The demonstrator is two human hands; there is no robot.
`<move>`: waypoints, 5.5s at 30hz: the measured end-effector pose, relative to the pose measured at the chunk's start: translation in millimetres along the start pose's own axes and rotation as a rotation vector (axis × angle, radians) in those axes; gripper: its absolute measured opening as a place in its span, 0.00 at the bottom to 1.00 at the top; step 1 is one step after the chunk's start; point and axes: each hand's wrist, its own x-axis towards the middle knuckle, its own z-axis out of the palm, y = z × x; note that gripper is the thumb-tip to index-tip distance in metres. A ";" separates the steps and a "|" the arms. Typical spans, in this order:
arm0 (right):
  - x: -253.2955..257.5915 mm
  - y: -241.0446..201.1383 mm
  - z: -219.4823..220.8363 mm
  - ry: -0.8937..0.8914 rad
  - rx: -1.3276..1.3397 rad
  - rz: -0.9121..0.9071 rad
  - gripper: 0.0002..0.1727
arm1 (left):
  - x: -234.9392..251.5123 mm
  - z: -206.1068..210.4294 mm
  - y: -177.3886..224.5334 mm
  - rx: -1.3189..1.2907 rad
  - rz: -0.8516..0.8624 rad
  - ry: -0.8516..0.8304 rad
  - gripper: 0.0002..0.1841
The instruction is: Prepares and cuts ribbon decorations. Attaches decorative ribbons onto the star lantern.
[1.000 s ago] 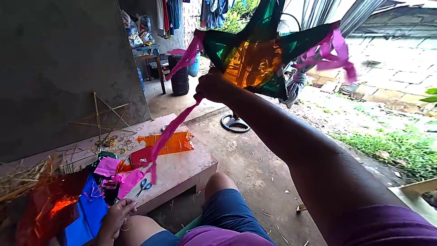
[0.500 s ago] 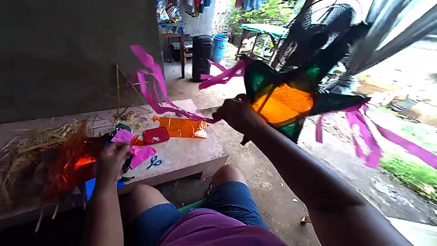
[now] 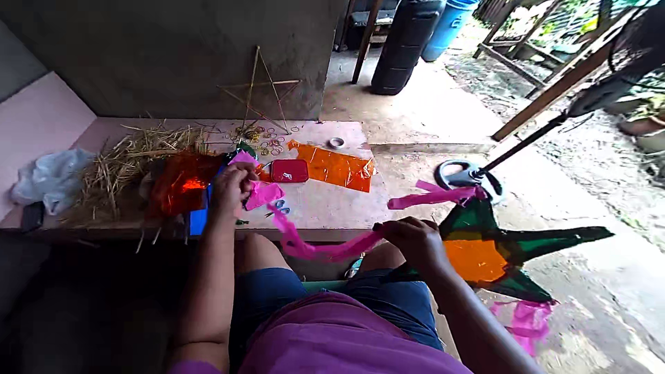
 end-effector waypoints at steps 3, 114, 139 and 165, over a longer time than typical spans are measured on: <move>0.0 -2.3 3.9 -0.047 0.026 0.070 0.11 | 10.6 -17.9 20.2 -0.005 0.157 0.176 0.14; 20.3 -11.1 1.1 -0.031 0.052 0.084 0.09 | -61.6 182.7 -62.0 0.164 -0.361 -0.736 0.08; -40.7 -12.5 -12.9 0.231 0.103 -0.197 0.12 | -80.4 164.9 -46.5 -0.037 -0.153 -1.047 0.10; -5.6 -12.6 -9.6 0.172 -0.055 -0.036 0.12 | -65.3 193.3 -49.0 0.107 -0.356 -0.824 0.07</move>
